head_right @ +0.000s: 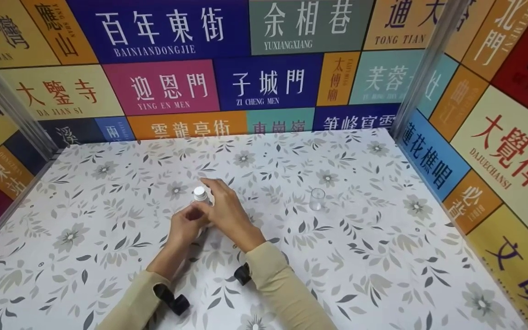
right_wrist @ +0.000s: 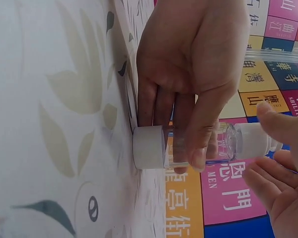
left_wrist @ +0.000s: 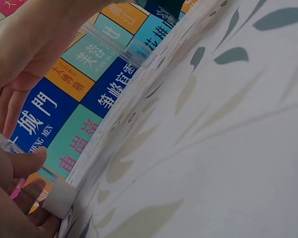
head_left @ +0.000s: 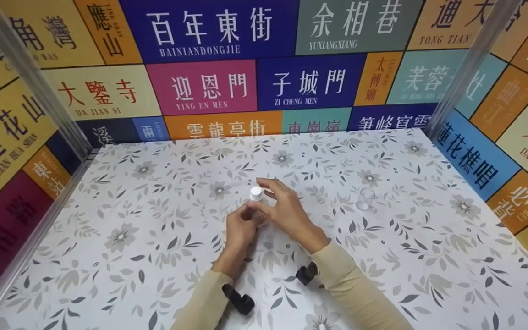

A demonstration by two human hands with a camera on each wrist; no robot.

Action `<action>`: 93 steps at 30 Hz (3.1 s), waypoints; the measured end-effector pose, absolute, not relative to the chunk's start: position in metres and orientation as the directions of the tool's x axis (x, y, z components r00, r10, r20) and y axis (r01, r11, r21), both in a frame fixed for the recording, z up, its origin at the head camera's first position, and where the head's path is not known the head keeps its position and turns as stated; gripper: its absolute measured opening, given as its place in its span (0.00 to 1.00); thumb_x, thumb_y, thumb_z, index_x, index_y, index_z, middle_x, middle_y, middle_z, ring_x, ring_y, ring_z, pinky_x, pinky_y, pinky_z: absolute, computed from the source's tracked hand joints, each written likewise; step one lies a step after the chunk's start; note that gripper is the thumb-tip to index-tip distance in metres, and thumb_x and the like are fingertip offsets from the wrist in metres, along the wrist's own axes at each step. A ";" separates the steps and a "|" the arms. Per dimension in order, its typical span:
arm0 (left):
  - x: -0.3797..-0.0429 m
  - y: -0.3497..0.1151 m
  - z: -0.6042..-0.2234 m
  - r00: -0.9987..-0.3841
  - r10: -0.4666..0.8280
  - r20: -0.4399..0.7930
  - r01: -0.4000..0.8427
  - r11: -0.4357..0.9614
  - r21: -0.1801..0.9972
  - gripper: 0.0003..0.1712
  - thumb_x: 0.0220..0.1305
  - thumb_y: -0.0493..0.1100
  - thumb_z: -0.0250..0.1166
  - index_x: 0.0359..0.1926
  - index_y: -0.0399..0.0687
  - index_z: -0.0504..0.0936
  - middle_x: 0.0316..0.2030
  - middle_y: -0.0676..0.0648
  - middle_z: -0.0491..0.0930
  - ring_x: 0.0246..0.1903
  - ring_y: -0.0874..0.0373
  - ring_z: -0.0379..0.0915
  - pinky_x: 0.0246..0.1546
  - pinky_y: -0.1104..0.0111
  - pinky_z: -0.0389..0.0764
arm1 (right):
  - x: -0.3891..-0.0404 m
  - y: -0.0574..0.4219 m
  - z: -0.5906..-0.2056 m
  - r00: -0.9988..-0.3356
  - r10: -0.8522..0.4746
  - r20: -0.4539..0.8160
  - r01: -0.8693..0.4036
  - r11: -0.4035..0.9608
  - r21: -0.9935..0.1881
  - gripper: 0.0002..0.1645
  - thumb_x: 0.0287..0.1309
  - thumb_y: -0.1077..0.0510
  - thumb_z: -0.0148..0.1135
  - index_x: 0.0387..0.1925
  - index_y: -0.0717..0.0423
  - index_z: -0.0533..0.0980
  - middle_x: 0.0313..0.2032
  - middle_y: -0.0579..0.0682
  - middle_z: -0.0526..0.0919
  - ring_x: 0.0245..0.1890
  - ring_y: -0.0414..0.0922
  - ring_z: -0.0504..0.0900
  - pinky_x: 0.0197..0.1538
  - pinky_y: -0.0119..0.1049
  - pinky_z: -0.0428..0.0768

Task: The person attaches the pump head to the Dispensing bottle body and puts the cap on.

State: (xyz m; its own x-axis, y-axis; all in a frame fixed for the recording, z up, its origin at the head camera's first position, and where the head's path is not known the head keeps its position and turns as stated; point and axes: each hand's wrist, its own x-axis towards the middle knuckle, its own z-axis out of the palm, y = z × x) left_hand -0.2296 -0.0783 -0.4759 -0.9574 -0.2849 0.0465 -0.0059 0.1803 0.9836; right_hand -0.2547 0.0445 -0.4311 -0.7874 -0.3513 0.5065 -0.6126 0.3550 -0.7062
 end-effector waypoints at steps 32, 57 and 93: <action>-0.232 -0.079 -0.477 -0.959 -0.278 0.056 0.010 0.165 0.986 0.23 0.53 0.28 0.68 0.53 0.33 0.84 0.47 0.34 0.86 0.49 0.45 0.84 0.47 0.64 0.84 | -0.255 0.046 -0.431 -0.811 -0.356 0.465 -0.574 0.330 -0.749 0.23 0.60 0.62 0.68 0.57 0.65 0.77 0.52 0.61 0.84 0.53 0.54 0.85 0.55 0.39 0.85; -0.232 -0.079 -0.477 -0.959 -0.279 0.057 0.008 0.175 0.985 0.24 0.53 0.28 0.68 0.54 0.35 0.83 0.49 0.34 0.86 0.51 0.44 0.83 0.53 0.61 0.84 | -0.255 0.045 -0.433 -0.791 -0.358 0.496 -0.602 0.316 -0.733 0.23 0.60 0.63 0.68 0.57 0.63 0.76 0.54 0.60 0.82 0.56 0.55 0.83 0.57 0.44 0.84; -0.231 -0.077 -0.478 -0.953 -0.299 0.047 -0.012 0.192 0.981 0.23 0.55 0.26 0.64 0.54 0.36 0.84 0.50 0.35 0.86 0.52 0.45 0.83 0.56 0.58 0.83 | -0.253 0.042 -0.430 -0.781 -0.344 0.521 -0.622 0.348 -0.702 0.25 0.58 0.63 0.69 0.57 0.64 0.76 0.54 0.60 0.82 0.54 0.55 0.83 0.59 0.44 0.83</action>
